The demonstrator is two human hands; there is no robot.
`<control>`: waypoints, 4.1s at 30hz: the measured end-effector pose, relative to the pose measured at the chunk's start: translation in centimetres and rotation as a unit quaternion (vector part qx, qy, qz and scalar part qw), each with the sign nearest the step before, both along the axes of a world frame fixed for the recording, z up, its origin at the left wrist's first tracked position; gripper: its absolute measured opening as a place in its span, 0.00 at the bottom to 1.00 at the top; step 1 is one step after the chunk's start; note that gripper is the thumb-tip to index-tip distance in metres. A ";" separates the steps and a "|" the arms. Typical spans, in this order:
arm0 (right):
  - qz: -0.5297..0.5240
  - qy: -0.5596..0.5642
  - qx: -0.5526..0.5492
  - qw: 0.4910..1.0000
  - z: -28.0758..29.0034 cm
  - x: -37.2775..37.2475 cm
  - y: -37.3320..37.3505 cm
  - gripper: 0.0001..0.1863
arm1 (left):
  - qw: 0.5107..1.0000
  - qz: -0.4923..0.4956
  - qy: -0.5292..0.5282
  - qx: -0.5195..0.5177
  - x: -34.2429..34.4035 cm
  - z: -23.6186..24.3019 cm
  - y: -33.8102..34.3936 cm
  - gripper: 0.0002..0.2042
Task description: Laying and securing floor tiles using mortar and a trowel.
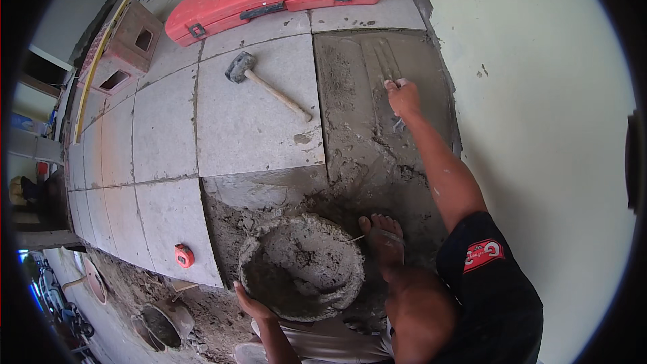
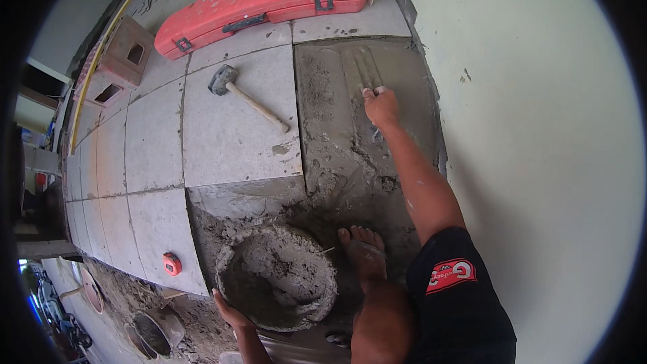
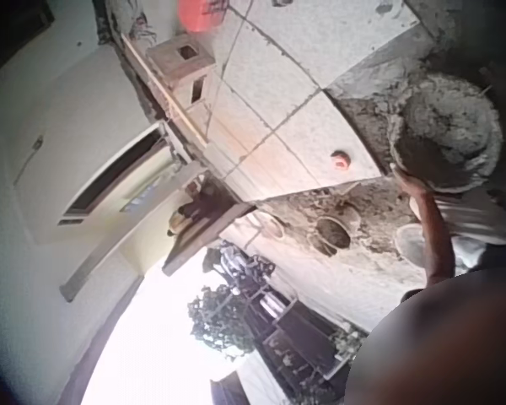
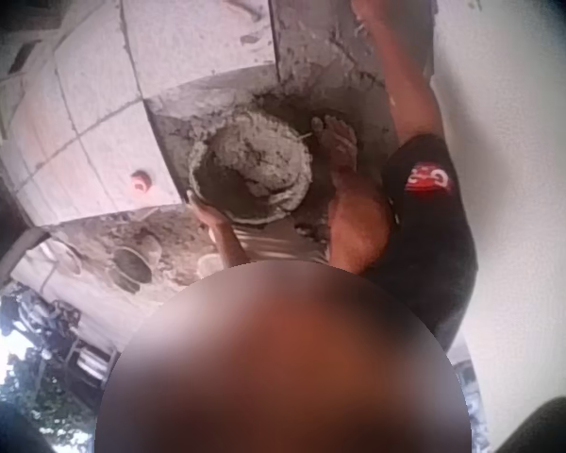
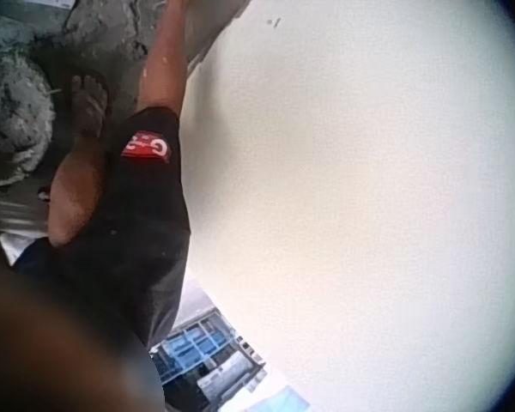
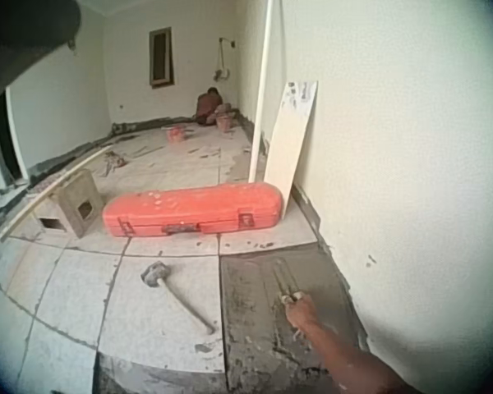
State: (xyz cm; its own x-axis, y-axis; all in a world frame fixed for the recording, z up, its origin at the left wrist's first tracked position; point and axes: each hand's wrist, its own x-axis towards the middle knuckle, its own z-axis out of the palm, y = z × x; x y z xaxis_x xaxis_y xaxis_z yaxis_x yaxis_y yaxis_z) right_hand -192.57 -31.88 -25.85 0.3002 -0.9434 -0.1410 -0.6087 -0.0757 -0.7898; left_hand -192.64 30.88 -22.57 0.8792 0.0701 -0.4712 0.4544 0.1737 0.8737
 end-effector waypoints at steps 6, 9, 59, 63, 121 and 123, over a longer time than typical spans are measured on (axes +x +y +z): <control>0.105 -0.010 0.116 0.988 3.0 2.4 5.6 0.19 | 1.000 -0.004 0.014 0.001 -0.4 0.3 -0.4 0.32; 0.136 -0.013 0.052 0.989 1.1 -0.3 7.5 0.21 | 0.999 -0.012 0.028 -0.037 -0.2 0.9 -1.4 0.32; 0.110 0.051 -0.052 0.991 5.1 -14.7 11.7 0.32 | 0.982 -0.044 0.063 -0.174 0.1 0.2 -0.4 0.32; 0.058 -0.125 0.036 0.990 10.4 -12.3 11.7 0.28 | 0.988 -0.028 0.064 -0.141 -0.2 1.1 -0.4 0.31; 0.361 -0.026 0.302 0.882 13.2 -19.8 15.4 0.16 | 0.980 0.002 0.003 -0.199 -3.8 6.8 -5.2 0.24; 0.337 -0.059 0.337 0.877 10.3 -19.3 13.1 0.12 | 0.978 -0.012 0.001 -0.209 -3.2 5.2 -3.6 0.26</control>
State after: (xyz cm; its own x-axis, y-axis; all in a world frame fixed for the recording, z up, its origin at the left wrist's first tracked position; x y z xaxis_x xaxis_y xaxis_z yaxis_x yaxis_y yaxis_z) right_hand -211.86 -18.74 -15.58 0.8073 -0.2603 -0.5297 -0.5169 0.1215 -0.8474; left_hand -195.83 27.29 -17.42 0.8774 -0.1495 -0.4559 0.4641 0.5052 0.7275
